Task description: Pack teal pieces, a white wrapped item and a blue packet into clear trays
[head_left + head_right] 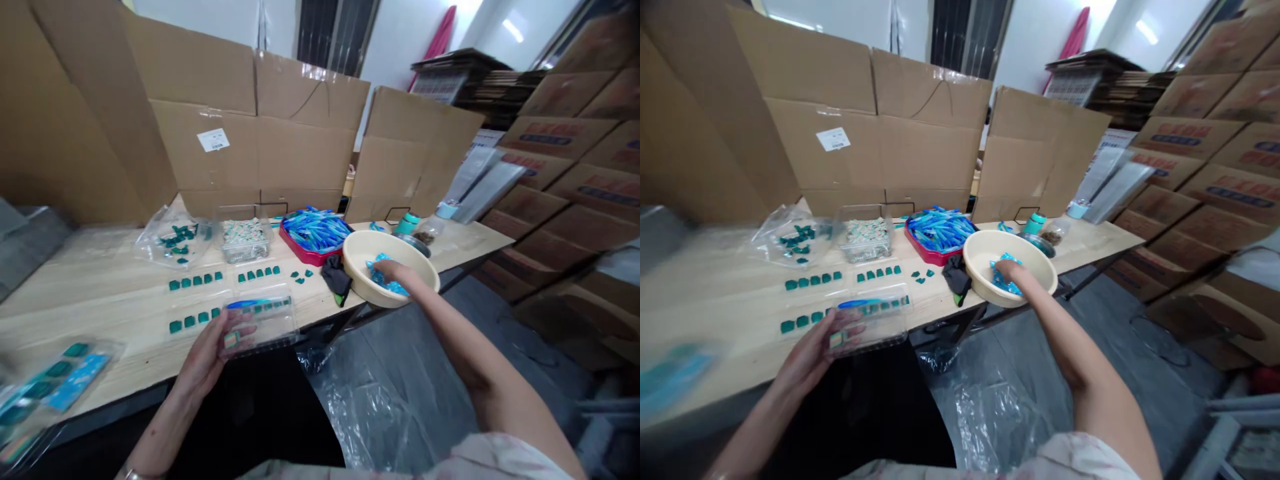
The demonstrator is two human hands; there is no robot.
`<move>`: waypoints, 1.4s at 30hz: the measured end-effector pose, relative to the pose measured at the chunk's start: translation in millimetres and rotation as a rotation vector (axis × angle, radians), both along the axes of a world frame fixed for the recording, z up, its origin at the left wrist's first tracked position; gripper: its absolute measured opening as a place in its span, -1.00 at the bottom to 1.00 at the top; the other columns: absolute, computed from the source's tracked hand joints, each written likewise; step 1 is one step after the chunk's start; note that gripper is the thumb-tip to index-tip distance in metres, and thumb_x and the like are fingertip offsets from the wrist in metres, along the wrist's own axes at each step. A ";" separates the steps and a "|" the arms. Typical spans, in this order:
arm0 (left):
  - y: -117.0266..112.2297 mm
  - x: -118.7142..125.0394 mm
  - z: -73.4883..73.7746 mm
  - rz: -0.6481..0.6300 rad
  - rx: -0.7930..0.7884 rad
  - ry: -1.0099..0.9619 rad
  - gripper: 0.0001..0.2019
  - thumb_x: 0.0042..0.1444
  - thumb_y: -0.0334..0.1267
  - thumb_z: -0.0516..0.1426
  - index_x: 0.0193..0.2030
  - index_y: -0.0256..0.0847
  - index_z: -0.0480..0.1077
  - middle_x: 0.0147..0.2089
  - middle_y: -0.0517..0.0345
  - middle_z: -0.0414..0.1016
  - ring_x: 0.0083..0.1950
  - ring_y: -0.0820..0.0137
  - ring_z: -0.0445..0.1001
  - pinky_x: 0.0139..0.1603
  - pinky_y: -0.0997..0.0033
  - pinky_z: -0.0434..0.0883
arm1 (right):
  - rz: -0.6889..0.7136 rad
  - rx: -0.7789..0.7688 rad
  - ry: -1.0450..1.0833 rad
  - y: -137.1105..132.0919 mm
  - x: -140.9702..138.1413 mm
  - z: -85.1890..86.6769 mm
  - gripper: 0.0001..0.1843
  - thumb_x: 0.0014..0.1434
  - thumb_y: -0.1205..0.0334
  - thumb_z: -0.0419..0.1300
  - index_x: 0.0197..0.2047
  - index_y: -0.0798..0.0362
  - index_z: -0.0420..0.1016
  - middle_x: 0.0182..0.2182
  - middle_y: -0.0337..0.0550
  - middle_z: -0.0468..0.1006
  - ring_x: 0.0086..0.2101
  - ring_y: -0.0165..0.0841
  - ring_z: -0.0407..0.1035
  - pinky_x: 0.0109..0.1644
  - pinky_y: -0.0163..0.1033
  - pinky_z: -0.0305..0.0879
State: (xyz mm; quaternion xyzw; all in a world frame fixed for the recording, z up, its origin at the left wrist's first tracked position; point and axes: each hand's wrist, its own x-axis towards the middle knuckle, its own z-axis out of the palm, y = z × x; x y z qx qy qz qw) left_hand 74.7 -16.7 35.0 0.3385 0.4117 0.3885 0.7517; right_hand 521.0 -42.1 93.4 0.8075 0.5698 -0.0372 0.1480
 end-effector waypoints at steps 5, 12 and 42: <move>-3.9 5.2 3.9 0.010 0.000 -0.059 -0.74 0.10 -0.15 0.11 -0.16 -0.30 0.37 -0.04 -0.15 0.48 -0.18 0.21 0.53 -0.25 0.24 0.51 | 0.083 -0.040 -0.041 -5.9 18.0 -16.6 -0.77 -0.05 0.48 0.11 -0.31 0.21 0.54 -0.24 0.16 0.54 -0.32 -0.22 0.43 -0.34 -0.29 0.19; -2.8 1.1 6.5 0.035 -0.013 -0.030 -0.76 0.12 -0.18 0.10 -0.17 -0.31 0.39 -0.03 -0.13 0.48 -0.14 0.19 0.53 -0.21 0.22 0.51 | 0.108 0.208 0.157 -14.9 49.6 -24.6 -0.84 0.00 0.25 0.11 -0.41 0.12 0.49 -0.42 -0.05 0.54 -0.42 -0.34 0.36 -0.38 -0.33 0.15; -35.8 -31.6 -20.3 0.460 0.060 -0.088 -0.66 0.02 -0.06 0.17 -0.17 -0.29 0.36 -0.11 -0.05 0.52 -0.27 0.32 0.53 -0.32 0.38 0.48 | 0.473 0.893 0.734 -2.2 -258.5 -34.2 -0.78 0.22 0.21 0.03 -0.30 0.07 0.48 -0.37 -0.09 0.45 -0.30 -0.29 0.32 -0.15 -0.16 0.27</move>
